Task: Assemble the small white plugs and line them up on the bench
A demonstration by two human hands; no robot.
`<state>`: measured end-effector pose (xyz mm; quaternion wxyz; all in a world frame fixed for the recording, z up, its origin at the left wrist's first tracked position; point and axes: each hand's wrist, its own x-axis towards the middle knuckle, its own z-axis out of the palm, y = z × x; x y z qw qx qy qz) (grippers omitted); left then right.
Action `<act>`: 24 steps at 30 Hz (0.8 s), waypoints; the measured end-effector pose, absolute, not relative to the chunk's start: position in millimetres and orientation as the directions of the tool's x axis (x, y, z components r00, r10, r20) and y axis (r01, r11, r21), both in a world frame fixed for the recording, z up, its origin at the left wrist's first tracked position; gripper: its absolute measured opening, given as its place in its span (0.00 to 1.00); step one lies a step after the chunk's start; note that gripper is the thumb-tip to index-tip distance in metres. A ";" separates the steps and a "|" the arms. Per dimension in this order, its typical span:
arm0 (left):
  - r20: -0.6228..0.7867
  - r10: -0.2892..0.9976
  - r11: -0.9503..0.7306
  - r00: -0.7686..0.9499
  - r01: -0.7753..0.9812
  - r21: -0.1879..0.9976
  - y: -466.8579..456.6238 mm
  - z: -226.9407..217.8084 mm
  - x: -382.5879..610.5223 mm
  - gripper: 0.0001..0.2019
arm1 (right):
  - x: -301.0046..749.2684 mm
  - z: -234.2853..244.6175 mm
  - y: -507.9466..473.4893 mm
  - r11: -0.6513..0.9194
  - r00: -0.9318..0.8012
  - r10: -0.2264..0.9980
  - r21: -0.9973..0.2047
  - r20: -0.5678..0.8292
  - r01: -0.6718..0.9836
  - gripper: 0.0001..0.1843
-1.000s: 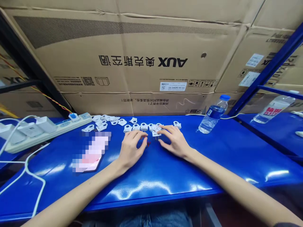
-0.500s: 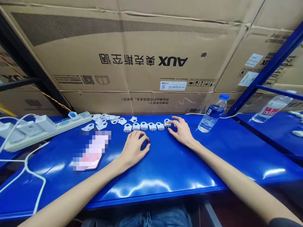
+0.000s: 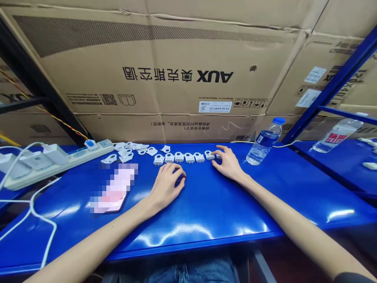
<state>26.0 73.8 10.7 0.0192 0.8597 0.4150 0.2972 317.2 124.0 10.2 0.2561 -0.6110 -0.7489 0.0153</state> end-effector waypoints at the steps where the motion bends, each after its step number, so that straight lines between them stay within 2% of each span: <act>1: 0.498 0.722 -0.658 0.481 0.700 0.278 74.0 10.4 26.0 0.05 | 317.0 10.6 123.4 0.251 -0.125 0.926 -0.333 0.356 0.909 0.17; 6: 0.514 0.710 -0.670 0.481 0.686 0.284 73.9 10.4 26.4 0.05 | 318.3 16.1 120.9 0.272 -0.149 0.911 -0.289 0.385 0.918 0.21; 9: 0.522 0.705 -0.675 0.480 0.680 0.286 73.4 11.1 27.0 0.05 | 322.2 22.2 120.9 0.228 -0.112 0.913 -0.262 0.392 0.938 0.18; 17: 0.518 0.713 -0.665 0.473 0.691 0.284 74.0 11.4 27.3 0.07 | 325.3 26.2 118.3 0.075 -0.051 0.966 -0.086 0.253 0.993 0.16; 24: 0.515 0.722 -0.654 0.463 0.699 0.289 73.7 13.3 28.0 0.07 | 321.6 30.1 114.9 0.046 -0.030 0.979 -0.077 0.199 0.996 0.16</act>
